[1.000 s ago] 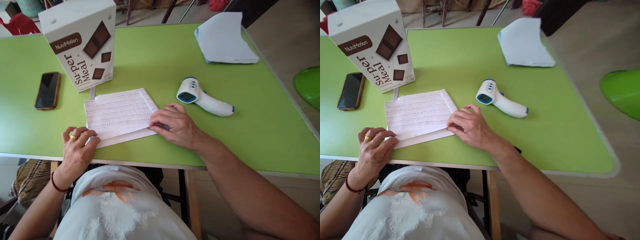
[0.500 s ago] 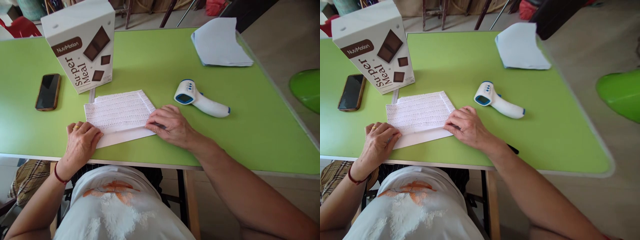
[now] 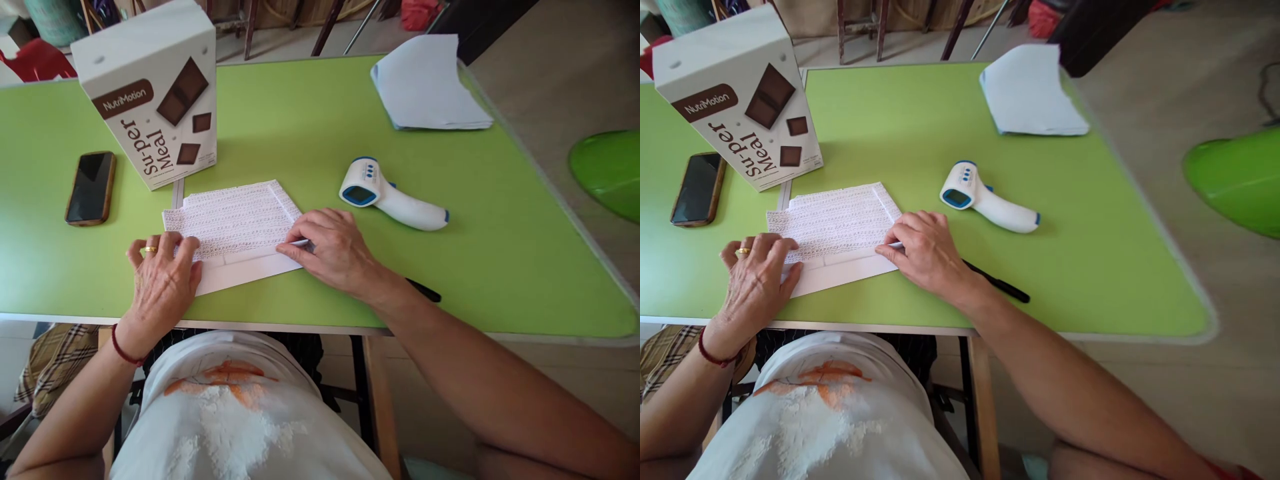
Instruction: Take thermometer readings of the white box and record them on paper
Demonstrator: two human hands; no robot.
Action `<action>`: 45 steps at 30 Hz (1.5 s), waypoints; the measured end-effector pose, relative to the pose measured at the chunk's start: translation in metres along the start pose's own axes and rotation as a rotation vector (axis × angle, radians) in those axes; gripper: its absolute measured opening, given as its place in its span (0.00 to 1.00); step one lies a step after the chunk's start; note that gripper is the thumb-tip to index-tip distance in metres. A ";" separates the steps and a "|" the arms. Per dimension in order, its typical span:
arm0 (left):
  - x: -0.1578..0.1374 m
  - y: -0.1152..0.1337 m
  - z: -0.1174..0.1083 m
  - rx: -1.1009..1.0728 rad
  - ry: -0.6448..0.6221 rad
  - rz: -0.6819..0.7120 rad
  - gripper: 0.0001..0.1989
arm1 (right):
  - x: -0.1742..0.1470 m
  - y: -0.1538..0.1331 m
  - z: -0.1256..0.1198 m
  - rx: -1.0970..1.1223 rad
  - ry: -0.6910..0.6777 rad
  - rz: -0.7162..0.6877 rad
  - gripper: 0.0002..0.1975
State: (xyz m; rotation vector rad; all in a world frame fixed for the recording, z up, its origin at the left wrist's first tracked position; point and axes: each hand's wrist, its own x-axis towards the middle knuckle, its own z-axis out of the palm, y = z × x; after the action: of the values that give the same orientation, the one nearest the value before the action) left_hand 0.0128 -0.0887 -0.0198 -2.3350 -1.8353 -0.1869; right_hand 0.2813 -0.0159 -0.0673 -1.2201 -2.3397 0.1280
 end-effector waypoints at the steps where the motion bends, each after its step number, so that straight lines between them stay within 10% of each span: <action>1: 0.001 -0.001 0.000 0.003 0.023 0.094 0.16 | 0.000 -0.001 0.001 0.002 0.010 0.018 0.07; 8: 0.016 0.000 0.000 -0.007 -0.035 0.527 0.31 | -0.001 -0.001 0.004 0.057 0.052 0.030 0.04; 22: 0.023 -0.004 0.002 -0.091 -0.085 0.524 0.32 | -0.004 0.006 -0.011 -0.070 0.110 0.020 0.10; 32: 0.023 -0.003 0.001 -0.008 -0.077 0.529 0.29 | -0.024 -0.072 -0.002 0.055 -0.186 -0.285 0.32; 45: 0.004 -0.025 -0.011 -0.029 -0.103 0.451 0.32 | -0.048 -0.041 -0.016 -0.100 -0.114 -0.191 0.38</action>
State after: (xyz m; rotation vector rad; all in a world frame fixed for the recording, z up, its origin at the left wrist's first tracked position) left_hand -0.0108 -0.0817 -0.0073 -2.7454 -1.2986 -0.0347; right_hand 0.2811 -0.0800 -0.0598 -1.0523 -2.5758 0.0163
